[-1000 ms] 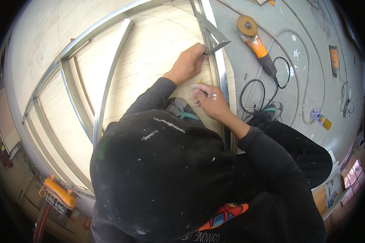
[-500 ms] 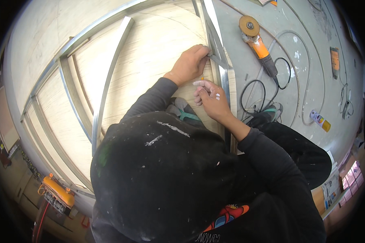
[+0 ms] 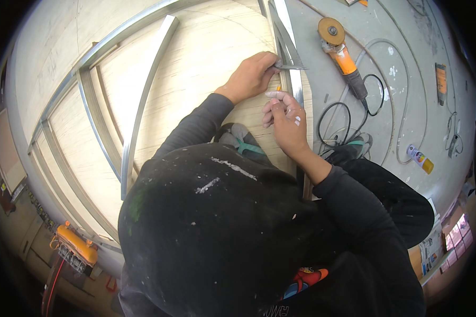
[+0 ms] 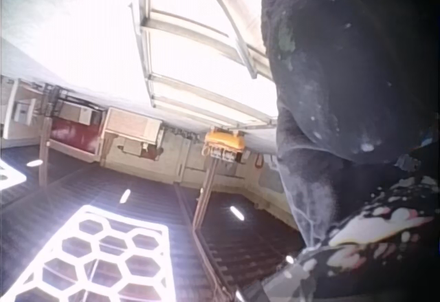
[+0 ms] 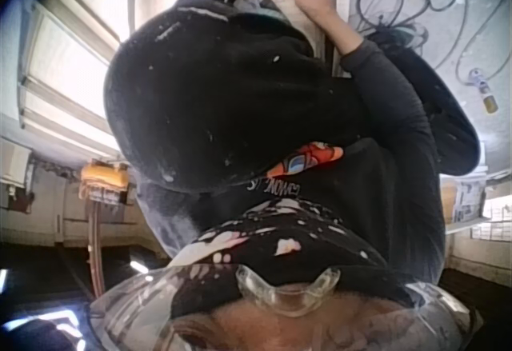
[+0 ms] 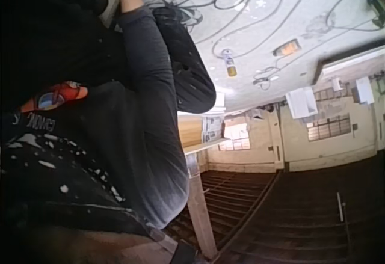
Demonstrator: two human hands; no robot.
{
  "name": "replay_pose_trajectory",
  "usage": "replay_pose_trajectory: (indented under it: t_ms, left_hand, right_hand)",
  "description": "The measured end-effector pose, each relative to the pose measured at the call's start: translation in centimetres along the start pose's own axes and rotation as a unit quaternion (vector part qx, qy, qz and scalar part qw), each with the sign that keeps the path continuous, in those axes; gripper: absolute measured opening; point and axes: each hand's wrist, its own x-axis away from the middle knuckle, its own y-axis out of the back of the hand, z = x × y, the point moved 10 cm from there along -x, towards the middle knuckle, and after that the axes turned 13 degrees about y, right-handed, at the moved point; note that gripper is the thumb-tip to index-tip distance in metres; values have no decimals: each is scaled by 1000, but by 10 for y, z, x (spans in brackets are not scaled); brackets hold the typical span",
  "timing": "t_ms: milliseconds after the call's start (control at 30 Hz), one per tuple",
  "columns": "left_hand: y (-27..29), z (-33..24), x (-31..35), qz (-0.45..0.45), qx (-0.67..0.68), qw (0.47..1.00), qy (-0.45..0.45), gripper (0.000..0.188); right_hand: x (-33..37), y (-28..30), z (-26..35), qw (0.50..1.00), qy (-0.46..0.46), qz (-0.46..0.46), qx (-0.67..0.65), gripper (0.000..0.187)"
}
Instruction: Measuring and marking metal frame pieces on a plywood surface using a square and pencil.
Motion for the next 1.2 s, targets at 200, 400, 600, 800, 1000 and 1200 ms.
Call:
replay_pose_trajectory:
  t_ms: [200, 400, 600, 800, 1000, 1200]
  left_hand:
    - [-1, 1, -2, 23, -15, 1000, -3, 22]
    - [-2, 3, -2, 20, 0, 1000, -1, 19]
    - [-6, 7, -2, 37, -10, 999, 18, 20]
    - [-5, 8, -3, 26, 6, 999, 17, 19]
    - [-8, 9, -2, 35, -4, 999, 32, 20]
    - [-5, 10, -2, 29, -6, 999, 18, 20]
  right_hand:
    - [-13, 4, 3, 999, 19, -44, -14, 23]
    - [-16, 5, -1, 997, 14, -60, -41, 23]
    - [-17, 5, -5, 997, 9, -60, -37, 24]
    - [-19, 3, 0, 998, 8, -60, -23, 24]
    - [-20, 4, -3, 998, 6, -63, -17, 25]
    - [-20, 2, -2, 997, 8, -68, -28, 25]
